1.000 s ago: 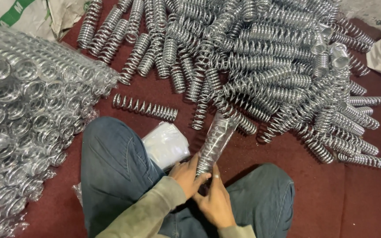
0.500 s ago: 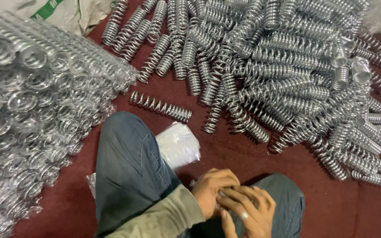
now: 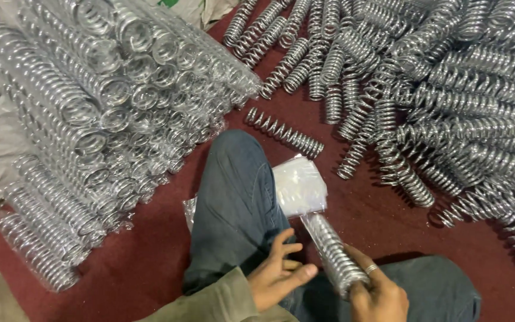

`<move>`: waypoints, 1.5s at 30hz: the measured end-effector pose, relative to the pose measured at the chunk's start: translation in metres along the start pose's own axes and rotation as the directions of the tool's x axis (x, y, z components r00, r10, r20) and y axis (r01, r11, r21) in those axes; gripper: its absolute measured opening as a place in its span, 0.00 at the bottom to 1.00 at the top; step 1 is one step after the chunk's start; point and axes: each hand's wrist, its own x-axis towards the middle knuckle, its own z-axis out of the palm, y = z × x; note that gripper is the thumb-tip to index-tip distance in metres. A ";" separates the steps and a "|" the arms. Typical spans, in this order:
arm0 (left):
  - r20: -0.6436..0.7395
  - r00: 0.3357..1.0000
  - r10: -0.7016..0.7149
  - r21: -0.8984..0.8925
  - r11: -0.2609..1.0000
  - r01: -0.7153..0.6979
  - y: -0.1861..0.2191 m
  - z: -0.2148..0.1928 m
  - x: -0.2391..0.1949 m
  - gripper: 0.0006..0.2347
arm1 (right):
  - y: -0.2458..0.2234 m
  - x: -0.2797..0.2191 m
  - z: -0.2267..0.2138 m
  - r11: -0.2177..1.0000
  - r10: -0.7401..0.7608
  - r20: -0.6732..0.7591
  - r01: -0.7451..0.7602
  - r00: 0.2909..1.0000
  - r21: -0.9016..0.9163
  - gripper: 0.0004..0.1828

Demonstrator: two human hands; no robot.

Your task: The person picks up metal springs one at a time from a large pile on the floor and places them into individual plastic bags.

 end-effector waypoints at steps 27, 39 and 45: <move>-0.472 -0.015 0.882 0.881 0.472 0.022 0.115 -0.214 0.001 0.24 | -0.047 0.284 0.061 0.638 -0.761 -0.270 0.755 0.590 -0.151 0.39; 0.084 0.957 0.276 0.996 -0.024 -0.081 -0.039 -0.104 0.248 0.21 | -0.075 0.218 0.015 0.617 -0.769 -0.023 0.731 0.639 -0.290 0.50; -0.031 0.997 0.077 0.998 0.048 0.028 -0.060 -0.090 0.312 0.27 | -0.047 0.151 -0.020 0.701 -0.565 -0.195 0.591 0.802 0.400 0.40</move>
